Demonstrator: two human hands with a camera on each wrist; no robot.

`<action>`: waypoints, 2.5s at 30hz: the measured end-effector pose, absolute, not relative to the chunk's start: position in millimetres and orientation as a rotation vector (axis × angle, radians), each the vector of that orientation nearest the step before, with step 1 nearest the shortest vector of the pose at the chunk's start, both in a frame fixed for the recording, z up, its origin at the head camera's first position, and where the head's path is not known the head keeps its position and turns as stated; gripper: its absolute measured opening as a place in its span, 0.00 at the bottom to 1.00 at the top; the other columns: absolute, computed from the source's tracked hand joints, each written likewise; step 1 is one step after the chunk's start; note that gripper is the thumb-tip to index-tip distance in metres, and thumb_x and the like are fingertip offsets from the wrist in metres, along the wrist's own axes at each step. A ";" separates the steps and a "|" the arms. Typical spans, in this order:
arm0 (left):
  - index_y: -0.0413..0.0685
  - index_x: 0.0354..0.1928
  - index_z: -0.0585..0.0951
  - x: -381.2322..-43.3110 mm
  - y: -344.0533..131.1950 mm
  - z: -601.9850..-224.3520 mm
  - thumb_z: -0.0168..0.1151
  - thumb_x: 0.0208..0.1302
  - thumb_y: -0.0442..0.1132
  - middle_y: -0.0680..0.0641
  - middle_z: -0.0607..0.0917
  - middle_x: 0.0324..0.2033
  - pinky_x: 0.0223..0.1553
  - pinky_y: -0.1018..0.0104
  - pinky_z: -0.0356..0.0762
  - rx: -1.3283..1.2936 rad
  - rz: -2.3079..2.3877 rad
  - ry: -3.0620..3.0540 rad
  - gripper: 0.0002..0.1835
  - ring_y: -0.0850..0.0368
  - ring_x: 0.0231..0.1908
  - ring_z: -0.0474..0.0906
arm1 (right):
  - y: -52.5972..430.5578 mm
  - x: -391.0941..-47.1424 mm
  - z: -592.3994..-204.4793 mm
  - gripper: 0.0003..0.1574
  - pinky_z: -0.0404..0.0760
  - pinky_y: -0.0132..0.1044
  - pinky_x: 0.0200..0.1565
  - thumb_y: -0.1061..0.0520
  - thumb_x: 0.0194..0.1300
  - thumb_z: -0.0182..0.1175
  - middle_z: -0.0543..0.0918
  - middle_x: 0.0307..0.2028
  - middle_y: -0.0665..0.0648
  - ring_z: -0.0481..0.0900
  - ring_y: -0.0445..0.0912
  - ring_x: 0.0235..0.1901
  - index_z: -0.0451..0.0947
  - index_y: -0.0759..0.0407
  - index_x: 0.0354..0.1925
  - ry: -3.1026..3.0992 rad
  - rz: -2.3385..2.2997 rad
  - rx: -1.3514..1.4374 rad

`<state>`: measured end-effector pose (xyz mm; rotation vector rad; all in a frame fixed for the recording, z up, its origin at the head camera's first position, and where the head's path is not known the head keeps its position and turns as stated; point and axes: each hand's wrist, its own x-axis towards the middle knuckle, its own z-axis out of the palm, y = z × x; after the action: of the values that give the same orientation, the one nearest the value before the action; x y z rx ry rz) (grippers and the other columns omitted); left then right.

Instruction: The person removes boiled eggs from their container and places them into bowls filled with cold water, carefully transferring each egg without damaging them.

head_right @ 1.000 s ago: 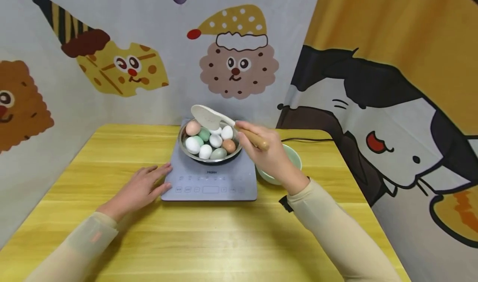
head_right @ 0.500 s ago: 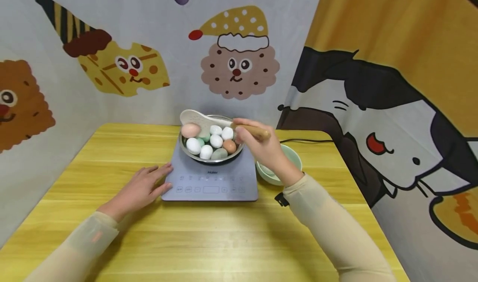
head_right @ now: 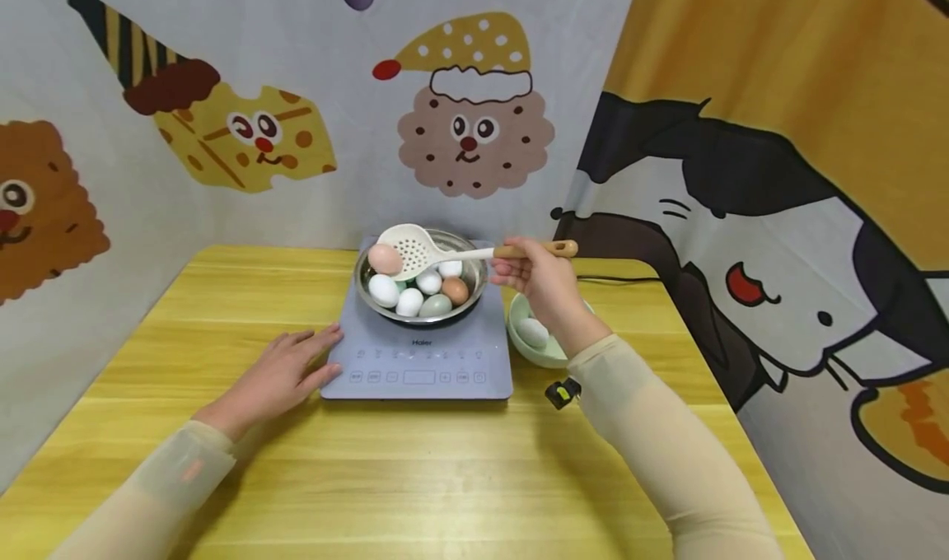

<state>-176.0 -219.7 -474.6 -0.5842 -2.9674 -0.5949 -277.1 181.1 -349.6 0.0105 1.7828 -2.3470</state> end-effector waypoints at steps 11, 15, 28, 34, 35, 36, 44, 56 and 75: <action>0.46 0.78 0.72 -174.8 -215.8 -472.5 0.60 0.80 0.56 0.44 0.72 0.79 0.74 0.23 0.59 -0.592 -0.591 -2.977 0.34 0.25 0.72 0.71 | 218.7 -260.7 -331.4 0.18 0.92 0.37 0.46 0.50 0.84 0.55 0.93 0.43 0.60 0.91 0.47 0.38 0.85 0.61 0.52 1.706 -2.475 0.100; 0.46 0.78 0.72 -175.1 -215.6 -473.0 0.59 0.80 0.56 0.44 0.72 0.79 0.74 0.22 0.58 -0.597 -0.601 -2.981 0.34 0.24 0.72 0.71 | 250.7 -240.6 -318.2 0.17 0.93 0.37 0.45 0.51 0.84 0.56 0.94 0.41 0.61 0.92 0.47 0.36 0.84 0.62 0.52 1.732 -2.506 0.082; 0.45 0.78 0.72 -175.0 -221.2 -468.6 0.59 0.81 0.56 0.43 0.71 0.79 0.73 0.20 0.57 -0.593 -0.589 -2.984 0.33 0.22 0.71 0.71 | 365.6 -158.9 -327.5 0.21 0.93 0.39 0.41 0.49 0.85 0.54 0.95 0.42 0.60 0.94 0.48 0.37 0.88 0.62 0.52 2.048 -2.447 -0.004; 0.45 0.78 0.72 -174.6 -220.6 -469.6 0.59 0.81 0.56 0.43 0.71 0.79 0.73 0.20 0.57 -0.582 -0.567 -2.997 0.34 0.23 0.71 0.71 | 384.6 -146.7 -332.1 0.18 0.92 0.37 0.37 0.48 0.84 0.56 0.95 0.39 0.56 0.94 0.46 0.34 0.89 0.56 0.50 2.194 -2.407 0.141; 0.45 0.79 0.72 -174.5 -220.2 -469.9 0.59 0.81 0.56 0.43 0.71 0.79 0.73 0.20 0.57 -0.581 -0.565 -2.998 0.34 0.23 0.71 0.71 | 385.4 -145.6 -332.1 0.18 0.92 0.36 0.36 0.47 0.84 0.57 0.95 0.38 0.55 0.94 0.45 0.33 0.89 0.55 0.50 2.225 -2.391 0.163; 0.45 0.79 0.72 -174.5 -219.8 -470.1 0.59 0.81 0.56 0.43 0.71 0.79 0.73 0.20 0.57 -0.581 -0.566 -2.999 0.34 0.23 0.71 0.71 | 385.7 -144.5 -331.8 0.17 0.92 0.36 0.36 0.47 0.83 0.57 0.95 0.37 0.54 0.94 0.45 0.32 0.89 0.53 0.50 2.259 -2.372 0.179; 0.45 0.79 0.71 -175.9 -217.0 -472.3 0.59 0.81 0.56 0.43 0.70 0.80 0.73 0.20 0.56 -0.584 -0.574 -2.999 0.34 0.22 0.72 0.70 | 375.3 -136.2 -330.6 0.18 0.91 0.32 0.36 0.47 0.82 0.58 0.95 0.40 0.47 0.92 0.41 0.32 0.85 0.56 0.56 2.669 -2.051 0.098; 0.46 0.79 0.71 -175.9 -214.8 -476.1 0.59 0.81 0.56 0.44 0.71 0.79 0.73 0.20 0.57 -0.586 -0.580 -2.980 0.34 0.23 0.71 0.71 | 351.2 -122.1 -328.7 0.21 0.87 0.22 0.43 0.53 0.82 0.60 0.93 0.44 0.36 0.91 0.35 0.35 0.84 0.64 0.62 3.055 -1.617 -0.069; 0.48 0.79 0.71 -177.9 -216.4 -473.4 0.58 0.80 0.59 0.45 0.70 0.80 0.75 0.18 0.50 -0.578 -0.562 -3.019 0.35 0.23 0.73 0.69 | 229.1 -166.9 -320.4 0.16 0.90 0.29 0.45 0.82 0.69 0.53 0.93 0.48 0.63 0.92 0.42 0.35 0.81 0.87 0.52 2.603 -2.176 -1.399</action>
<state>-177.9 -216.4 -473.4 -0.5783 -3.0185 -0.5615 -166.9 229.1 -320.4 -1.3990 2.6026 -2.1765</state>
